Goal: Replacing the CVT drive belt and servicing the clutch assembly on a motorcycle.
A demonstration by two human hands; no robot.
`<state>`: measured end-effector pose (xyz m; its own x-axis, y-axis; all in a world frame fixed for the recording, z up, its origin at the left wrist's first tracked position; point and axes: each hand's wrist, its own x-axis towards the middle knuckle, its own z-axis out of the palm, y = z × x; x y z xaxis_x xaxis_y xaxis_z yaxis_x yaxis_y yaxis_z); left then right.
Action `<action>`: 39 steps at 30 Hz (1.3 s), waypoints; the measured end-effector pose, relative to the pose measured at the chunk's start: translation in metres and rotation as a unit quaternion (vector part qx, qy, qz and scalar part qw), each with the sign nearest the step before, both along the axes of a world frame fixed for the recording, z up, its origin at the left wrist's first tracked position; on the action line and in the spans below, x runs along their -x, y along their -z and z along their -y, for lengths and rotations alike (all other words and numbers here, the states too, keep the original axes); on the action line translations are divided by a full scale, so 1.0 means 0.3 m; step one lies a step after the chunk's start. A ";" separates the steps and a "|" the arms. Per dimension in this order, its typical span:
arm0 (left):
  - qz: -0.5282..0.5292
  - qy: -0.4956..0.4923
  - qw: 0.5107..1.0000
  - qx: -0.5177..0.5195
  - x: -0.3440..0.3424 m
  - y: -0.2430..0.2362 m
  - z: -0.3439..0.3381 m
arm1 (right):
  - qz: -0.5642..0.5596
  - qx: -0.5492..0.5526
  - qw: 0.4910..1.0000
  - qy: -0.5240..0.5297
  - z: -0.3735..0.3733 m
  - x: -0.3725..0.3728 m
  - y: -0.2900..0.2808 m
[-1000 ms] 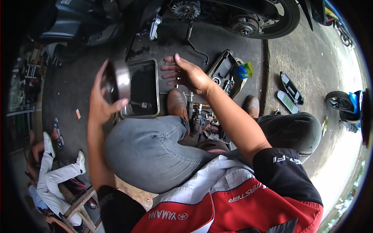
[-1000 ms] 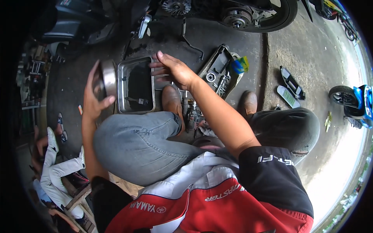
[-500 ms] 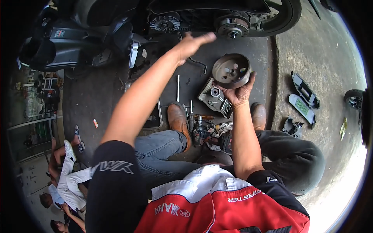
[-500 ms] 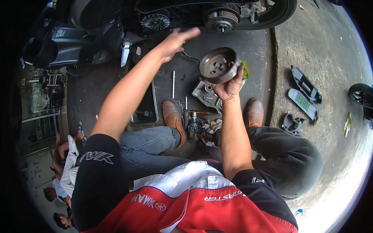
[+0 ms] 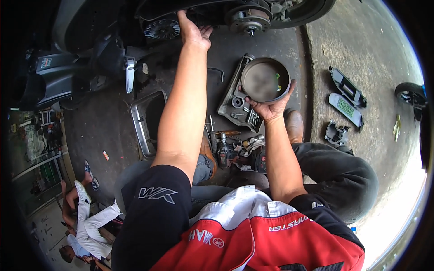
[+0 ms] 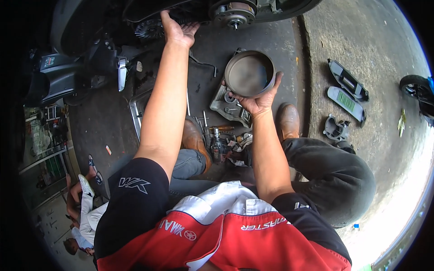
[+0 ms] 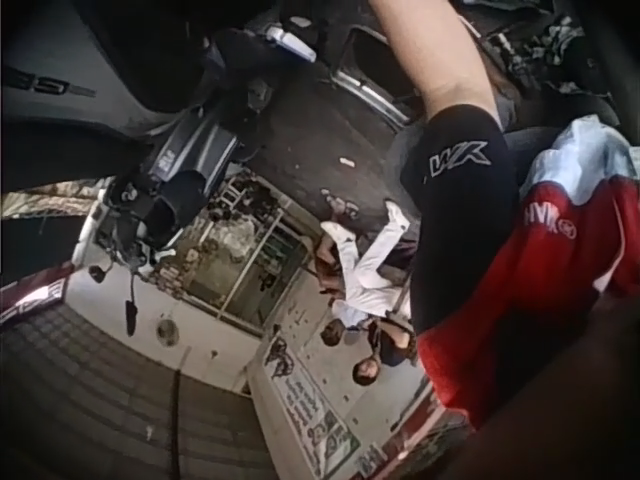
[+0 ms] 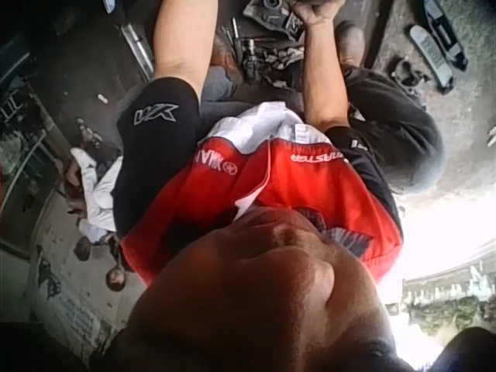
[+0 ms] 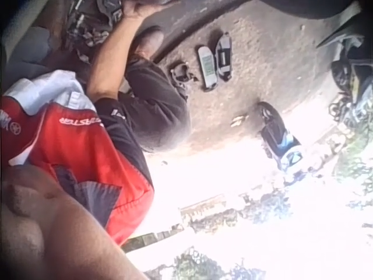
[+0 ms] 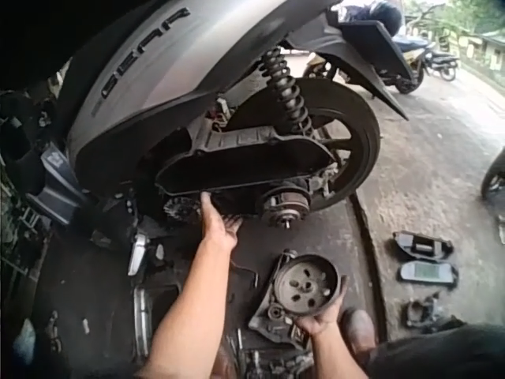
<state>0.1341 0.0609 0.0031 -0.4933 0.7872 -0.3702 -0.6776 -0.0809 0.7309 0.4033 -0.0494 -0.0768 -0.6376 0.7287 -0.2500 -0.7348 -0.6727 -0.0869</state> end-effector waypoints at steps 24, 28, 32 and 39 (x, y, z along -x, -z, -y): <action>-0.175 0.029 0.979 0.100 0.018 -0.048 0.059 | 0.677 -0.245 0.655 0.230 -0.138 0.251 -0.251; -0.179 0.059 0.977 0.104 0.038 -0.039 0.045 | 0.676 -0.260 0.623 0.295 -0.205 0.320 -0.268; -0.179 0.052 0.979 0.084 0.039 -0.028 0.050 | 0.672 -0.254 0.624 0.307 -0.252 0.364 -0.248; -0.157 0.053 0.985 0.045 0.021 -0.026 0.055 | 0.711 -0.308 0.525 0.353 -0.332 0.408 -0.193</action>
<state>0.1278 0.0444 0.0109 -0.5109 0.8114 -0.2838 -0.4183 0.0538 0.9067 0.2808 0.0501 -0.0188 0.3577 0.8797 0.3132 0.3191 0.2000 -0.9264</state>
